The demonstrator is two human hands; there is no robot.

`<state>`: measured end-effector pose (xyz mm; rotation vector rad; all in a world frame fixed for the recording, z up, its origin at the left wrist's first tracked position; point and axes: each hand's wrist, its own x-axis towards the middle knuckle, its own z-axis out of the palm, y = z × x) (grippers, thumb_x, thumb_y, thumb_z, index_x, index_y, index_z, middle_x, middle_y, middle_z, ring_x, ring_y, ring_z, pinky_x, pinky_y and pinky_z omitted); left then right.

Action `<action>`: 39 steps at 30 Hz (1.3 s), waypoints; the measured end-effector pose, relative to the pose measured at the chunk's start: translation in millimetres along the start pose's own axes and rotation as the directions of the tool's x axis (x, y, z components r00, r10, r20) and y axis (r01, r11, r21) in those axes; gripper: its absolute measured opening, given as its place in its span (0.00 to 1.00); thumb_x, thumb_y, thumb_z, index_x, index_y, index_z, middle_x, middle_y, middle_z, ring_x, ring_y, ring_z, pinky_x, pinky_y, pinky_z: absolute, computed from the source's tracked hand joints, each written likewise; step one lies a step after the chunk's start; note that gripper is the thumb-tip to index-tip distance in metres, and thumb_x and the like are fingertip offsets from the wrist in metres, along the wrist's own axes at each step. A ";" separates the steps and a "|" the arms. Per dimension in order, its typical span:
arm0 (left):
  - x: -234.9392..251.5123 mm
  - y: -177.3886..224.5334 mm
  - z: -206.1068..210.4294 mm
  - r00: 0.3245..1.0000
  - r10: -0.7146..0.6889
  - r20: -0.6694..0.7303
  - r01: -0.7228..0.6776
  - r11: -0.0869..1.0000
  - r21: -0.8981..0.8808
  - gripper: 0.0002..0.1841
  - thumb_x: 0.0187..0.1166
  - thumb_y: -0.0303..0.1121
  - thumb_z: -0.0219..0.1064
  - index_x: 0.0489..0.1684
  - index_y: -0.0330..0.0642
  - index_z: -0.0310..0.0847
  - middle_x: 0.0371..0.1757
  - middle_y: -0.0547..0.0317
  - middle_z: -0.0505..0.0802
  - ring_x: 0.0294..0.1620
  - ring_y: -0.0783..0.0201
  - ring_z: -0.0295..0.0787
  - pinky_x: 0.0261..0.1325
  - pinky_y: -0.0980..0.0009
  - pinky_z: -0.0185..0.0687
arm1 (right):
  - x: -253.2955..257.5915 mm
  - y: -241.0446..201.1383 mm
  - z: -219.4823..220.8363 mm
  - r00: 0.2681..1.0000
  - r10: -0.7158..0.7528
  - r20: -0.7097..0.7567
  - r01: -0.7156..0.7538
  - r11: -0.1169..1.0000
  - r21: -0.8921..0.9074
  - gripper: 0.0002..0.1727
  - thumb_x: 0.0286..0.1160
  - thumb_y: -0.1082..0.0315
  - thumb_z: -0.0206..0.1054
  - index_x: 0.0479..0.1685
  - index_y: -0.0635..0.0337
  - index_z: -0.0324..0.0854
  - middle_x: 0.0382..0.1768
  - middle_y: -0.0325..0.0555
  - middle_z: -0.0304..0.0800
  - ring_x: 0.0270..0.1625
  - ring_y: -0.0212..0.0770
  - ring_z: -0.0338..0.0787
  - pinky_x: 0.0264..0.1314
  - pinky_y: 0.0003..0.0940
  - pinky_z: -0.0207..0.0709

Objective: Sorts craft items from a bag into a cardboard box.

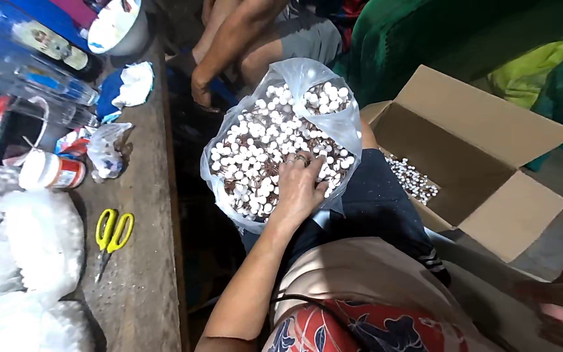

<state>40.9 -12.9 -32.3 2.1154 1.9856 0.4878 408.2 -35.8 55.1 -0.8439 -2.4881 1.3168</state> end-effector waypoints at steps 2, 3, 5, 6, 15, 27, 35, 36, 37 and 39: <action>-1.9 -1.7 4.0 0.998 0.032 -0.044 -0.033 0.999 -0.009 0.19 0.64 0.28 0.78 0.56 0.36 0.92 0.60 0.35 0.90 0.64 0.35 0.84 0.62 0.38 0.75 | -0.3 1.1 1.3 1.000 -0.005 0.001 0.005 1.000 0.010 0.16 0.82 0.69 0.63 0.50 0.79 0.86 0.35 0.72 0.90 0.35 0.57 0.89 0.44 0.46 0.81; -2.9 -2.1 3.9 0.996 0.026 -0.089 -0.031 0.998 -0.056 0.17 0.65 0.26 0.76 0.54 0.34 0.92 0.58 0.36 0.91 0.63 0.37 0.85 0.62 0.39 0.76 | -0.5 0.9 1.2 1.000 -0.003 0.001 0.003 1.000 0.009 0.16 0.82 0.69 0.62 0.50 0.79 0.87 0.35 0.72 0.90 0.35 0.57 0.89 0.44 0.47 0.81; -5.3 0.0 -6.9 0.985 -0.082 -0.149 0.034 0.954 -0.297 0.16 0.68 0.23 0.74 0.55 0.29 0.90 0.56 0.40 0.93 0.58 0.49 0.90 0.63 0.51 0.82 | -1.1 1.1 0.5 1.000 0.006 -0.003 -0.006 1.000 0.005 0.17 0.82 0.69 0.62 0.50 0.79 0.86 0.35 0.72 0.89 0.35 0.58 0.89 0.44 0.48 0.81; -7.0 1.2 -15.7 0.975 -0.174 -0.135 0.089 0.870 -0.485 0.18 0.69 0.21 0.75 0.58 0.29 0.88 0.55 0.45 0.93 0.53 0.61 0.90 0.59 0.63 0.85 | -1.7 2.1 0.7 1.000 0.003 -0.008 -0.002 1.000 0.010 0.17 0.83 0.68 0.62 0.50 0.80 0.86 0.35 0.73 0.89 0.35 0.58 0.88 0.44 0.48 0.81; 6.5 36.0 -22.9 0.919 -0.105 0.380 0.387 0.415 -0.823 0.15 0.70 0.13 0.69 0.55 0.26 0.84 0.35 0.57 0.94 0.32 0.70 0.92 0.43 0.72 0.92 | 2.0 -1.4 -0.6 1.000 -0.010 0.005 0.010 1.000 0.002 0.15 0.78 0.71 0.64 0.48 0.79 0.87 0.34 0.68 0.90 0.34 0.56 0.90 0.43 0.48 0.83; 39.5 11.4 -17.4 0.897 -0.333 -0.290 0.117 0.813 -0.571 0.07 0.73 0.21 0.66 0.43 0.28 0.87 0.37 0.50 0.92 0.32 0.71 0.85 0.38 0.73 0.82 | 6.3 -1.1 0.2 0.999 -0.001 0.047 0.001 1.000 0.010 0.16 0.80 0.71 0.62 0.50 0.80 0.86 0.36 0.71 0.91 0.37 0.62 0.91 0.46 0.54 0.83; 80.0 -11.0 -26.6 0.887 -0.233 -0.399 0.116 0.948 -0.295 0.10 0.66 0.21 0.73 0.43 0.27 0.89 0.36 0.41 0.92 0.37 0.51 0.90 0.47 0.54 0.82 | 7.7 -5.3 -3.5 0.999 0.032 0.042 -0.031 0.999 -0.011 0.17 0.81 0.70 0.62 0.50 0.81 0.86 0.37 0.73 0.90 0.37 0.64 0.90 0.46 0.55 0.82; 71.2 -13.6 -28.9 0.883 -0.231 -0.409 0.097 0.942 -0.321 0.10 0.68 0.21 0.72 0.45 0.27 0.89 0.37 0.41 0.93 0.35 0.54 0.90 0.44 0.57 0.85 | 7.5 -4.1 -3.2 0.999 0.025 0.043 -0.024 1.000 -0.012 0.17 0.81 0.70 0.62 0.50 0.81 0.86 0.38 0.74 0.91 0.38 0.65 0.91 0.47 0.56 0.83; 59.7 -15.8 -33.6 0.884 -0.250 -0.394 0.106 0.930 -0.352 0.11 0.72 0.22 0.72 0.49 0.27 0.87 0.41 0.40 0.93 0.37 0.55 0.90 0.45 0.60 0.87 | 7.0 -2.8 -2.7 0.998 0.022 0.050 -0.022 1.000 -0.009 0.17 0.82 0.70 0.61 0.51 0.80 0.86 0.39 0.74 0.91 0.39 0.65 0.92 0.49 0.56 0.83; 45.5 -23.5 -38.6 0.846 -0.324 -0.424 0.138 0.901 -0.412 0.13 0.71 0.22 0.72 0.52 0.26 0.87 0.45 0.40 0.94 0.36 0.61 0.91 0.45 0.66 0.87 | 5.6 -0.4 -1.7 0.998 0.019 0.063 -0.019 1.000 0.005 0.17 0.82 0.70 0.61 0.52 0.80 0.86 0.39 0.74 0.90 0.40 0.65 0.91 0.49 0.56 0.82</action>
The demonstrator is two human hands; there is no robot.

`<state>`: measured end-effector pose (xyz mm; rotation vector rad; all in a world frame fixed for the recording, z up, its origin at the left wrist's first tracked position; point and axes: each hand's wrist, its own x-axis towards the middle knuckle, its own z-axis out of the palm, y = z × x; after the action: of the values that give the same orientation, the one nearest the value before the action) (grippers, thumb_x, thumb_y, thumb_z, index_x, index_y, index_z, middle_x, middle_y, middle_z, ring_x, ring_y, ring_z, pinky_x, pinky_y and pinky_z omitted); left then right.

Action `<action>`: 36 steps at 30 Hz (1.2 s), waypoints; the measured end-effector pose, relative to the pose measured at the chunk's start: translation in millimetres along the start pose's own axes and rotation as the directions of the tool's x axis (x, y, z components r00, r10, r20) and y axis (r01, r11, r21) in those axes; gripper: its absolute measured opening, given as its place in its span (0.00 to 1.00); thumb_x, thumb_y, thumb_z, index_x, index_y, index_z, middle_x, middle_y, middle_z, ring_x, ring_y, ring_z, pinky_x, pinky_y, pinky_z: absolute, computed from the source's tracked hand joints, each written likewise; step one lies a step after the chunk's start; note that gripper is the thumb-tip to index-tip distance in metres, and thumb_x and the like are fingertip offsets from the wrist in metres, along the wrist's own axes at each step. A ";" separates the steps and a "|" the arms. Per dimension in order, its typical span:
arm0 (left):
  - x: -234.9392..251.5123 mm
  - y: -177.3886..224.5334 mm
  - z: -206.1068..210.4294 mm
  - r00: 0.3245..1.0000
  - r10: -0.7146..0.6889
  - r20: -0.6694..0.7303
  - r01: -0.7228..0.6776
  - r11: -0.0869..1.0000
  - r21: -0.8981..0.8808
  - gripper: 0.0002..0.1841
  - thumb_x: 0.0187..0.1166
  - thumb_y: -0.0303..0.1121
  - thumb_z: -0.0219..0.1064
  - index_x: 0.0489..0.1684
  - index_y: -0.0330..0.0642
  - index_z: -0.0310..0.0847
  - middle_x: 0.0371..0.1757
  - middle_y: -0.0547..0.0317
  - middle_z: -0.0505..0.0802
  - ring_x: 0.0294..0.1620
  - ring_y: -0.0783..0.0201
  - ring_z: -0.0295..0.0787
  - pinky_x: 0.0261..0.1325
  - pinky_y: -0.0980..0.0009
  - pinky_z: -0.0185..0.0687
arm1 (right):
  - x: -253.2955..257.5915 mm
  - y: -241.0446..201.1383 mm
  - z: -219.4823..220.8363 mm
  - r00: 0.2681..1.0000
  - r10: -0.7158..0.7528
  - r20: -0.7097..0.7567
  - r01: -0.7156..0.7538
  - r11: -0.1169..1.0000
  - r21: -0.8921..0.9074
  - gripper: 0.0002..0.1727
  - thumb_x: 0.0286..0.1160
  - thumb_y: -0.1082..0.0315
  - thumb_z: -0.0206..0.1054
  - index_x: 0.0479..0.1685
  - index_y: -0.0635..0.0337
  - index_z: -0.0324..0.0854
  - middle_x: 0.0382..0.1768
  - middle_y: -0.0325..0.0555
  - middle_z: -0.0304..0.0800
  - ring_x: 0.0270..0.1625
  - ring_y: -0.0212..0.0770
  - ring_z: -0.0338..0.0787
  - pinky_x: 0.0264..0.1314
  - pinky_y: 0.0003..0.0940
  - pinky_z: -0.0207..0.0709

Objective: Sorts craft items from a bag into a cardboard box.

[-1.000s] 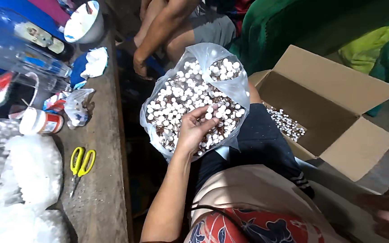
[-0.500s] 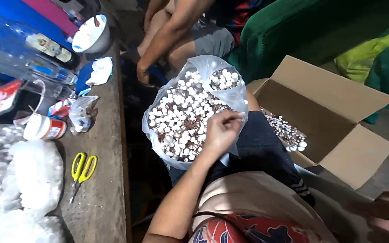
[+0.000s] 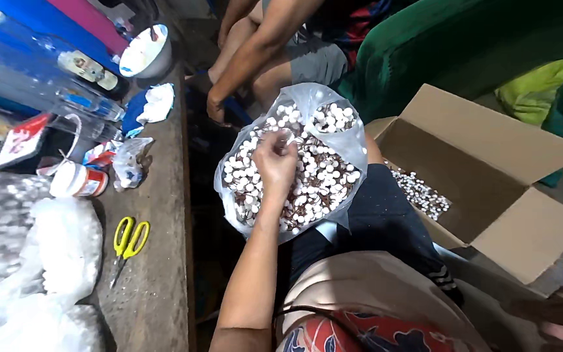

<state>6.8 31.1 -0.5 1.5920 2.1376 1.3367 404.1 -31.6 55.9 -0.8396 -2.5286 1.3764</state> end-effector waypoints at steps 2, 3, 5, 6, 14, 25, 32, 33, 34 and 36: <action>-12.7 -3.2 -15.7 0.999 -0.032 0.014 0.033 0.996 -0.084 0.15 0.74 0.22 0.70 0.57 0.28 0.84 0.51 0.43 0.91 0.36 0.66 0.86 0.42 0.71 0.83 | -0.2 -0.1 0.7 1.000 -0.005 0.004 0.005 1.000 -0.001 0.16 0.81 0.71 0.61 0.52 0.80 0.86 0.39 0.74 0.90 0.39 0.64 0.91 0.48 0.55 0.82; -18.3 -2.1 -22.6 0.998 -0.051 0.026 0.054 0.990 -0.132 0.15 0.74 0.21 0.70 0.59 0.30 0.83 0.53 0.46 0.90 0.37 0.69 0.85 0.41 0.74 0.83 | 0.1 -0.2 0.9 1.000 -0.006 0.005 0.007 1.000 -0.004 0.16 0.81 0.71 0.61 0.52 0.80 0.85 0.39 0.73 0.90 0.39 0.64 0.91 0.47 0.55 0.82; -24.6 0.8 -30.9 0.995 -0.088 0.039 0.094 0.970 -0.225 0.15 0.73 0.20 0.71 0.58 0.34 0.83 0.54 0.54 0.90 0.39 0.75 0.86 0.42 0.79 0.83 | 0.4 0.3 0.7 1.000 -0.006 0.014 0.006 1.000 -0.007 0.17 0.83 0.70 0.61 0.51 0.80 0.85 0.39 0.74 0.90 0.40 0.65 0.91 0.49 0.55 0.82; -27.2 2.1 -33.4 0.994 -0.095 0.052 0.106 0.958 -0.266 0.15 0.72 0.19 0.71 0.58 0.34 0.84 0.54 0.56 0.90 0.41 0.77 0.87 0.45 0.80 0.83 | 0.3 -0.1 0.3 1.000 -0.004 0.019 0.004 1.000 -0.008 0.17 0.83 0.69 0.60 0.51 0.81 0.85 0.39 0.74 0.90 0.40 0.65 0.91 0.49 0.56 0.82; -54.0 51.6 4.9 0.783 -0.065 0.618 0.290 0.918 -0.272 0.10 0.67 0.18 0.75 0.45 0.26 0.87 0.38 0.52 0.93 0.31 0.73 0.89 0.38 0.75 0.88 | 2.1 0.2 -0.5 0.998 0.004 0.055 -0.003 1.000 -0.023 0.16 0.79 0.70 0.63 0.47 0.79 0.86 0.36 0.70 0.90 0.36 0.61 0.90 0.44 0.55 0.82; -57.9 20.7 22.9 0.946 0.022 0.322 0.001 0.997 -0.072 0.08 0.77 0.23 0.67 0.46 0.26 0.89 0.38 0.44 0.94 0.33 0.62 0.89 0.41 0.66 0.86 | 0.9 3.2 1.6 0.997 0.003 0.079 -0.004 1.000 0.008 0.15 0.78 0.72 0.63 0.49 0.80 0.85 0.38 0.72 0.90 0.39 0.66 0.91 0.47 0.60 0.82; 6.5 22.7 37.0 0.936 -0.149 0.319 0.038 0.943 0.330 0.15 0.77 0.34 0.70 0.52 0.30 0.89 0.52 0.33 0.90 0.57 0.38 0.87 0.59 0.40 0.78 | 2.9 -1.4 -1.1 0.994 0.049 0.099 -0.047 0.999 -0.021 0.16 0.78 0.70 0.64 0.51 0.81 0.86 0.38 0.72 0.90 0.39 0.66 0.91 0.47 0.61 0.82; 8.4 26.7 39.2 0.921 -0.197 0.336 0.065 0.928 0.367 0.16 0.79 0.35 0.69 0.55 0.30 0.88 0.55 0.33 0.89 0.59 0.37 0.87 0.60 0.39 0.78 | 2.8 -1.4 -1.3 0.994 0.050 0.101 -0.049 0.999 -0.018 0.17 0.79 0.70 0.65 0.52 0.81 0.86 0.38 0.72 0.90 0.39 0.66 0.91 0.47 0.61 0.82; 8.7 28.6 40.1 0.907 -0.232 0.352 0.086 0.919 0.384 0.17 0.78 0.36 0.69 0.56 0.30 0.88 0.57 0.32 0.88 0.60 0.37 0.86 0.61 0.39 0.78 | 2.9 -1.3 -1.4 0.993 0.052 0.105 -0.051 0.999 -0.014 0.17 0.79 0.70 0.65 0.52 0.80 0.85 0.39 0.72 0.90 0.39 0.67 0.91 0.48 0.61 0.82; 5.6 24.8 36.8 0.892 -0.257 0.371 0.108 0.920 0.378 0.18 0.75 0.37 0.73 0.54 0.31 0.88 0.58 0.34 0.89 0.62 0.38 0.87 0.62 0.39 0.78 | 3.1 -0.7 -1.6 0.992 0.059 0.111 -0.059 0.998 -0.004 0.17 0.78 0.71 0.65 0.53 0.80 0.85 0.39 0.73 0.90 0.40 0.67 0.91 0.48 0.62 0.82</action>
<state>43.2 57.0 -2.1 1.5562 2.2547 0.5132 401.8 -29.1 57.0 -0.8687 -2.6061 1.4790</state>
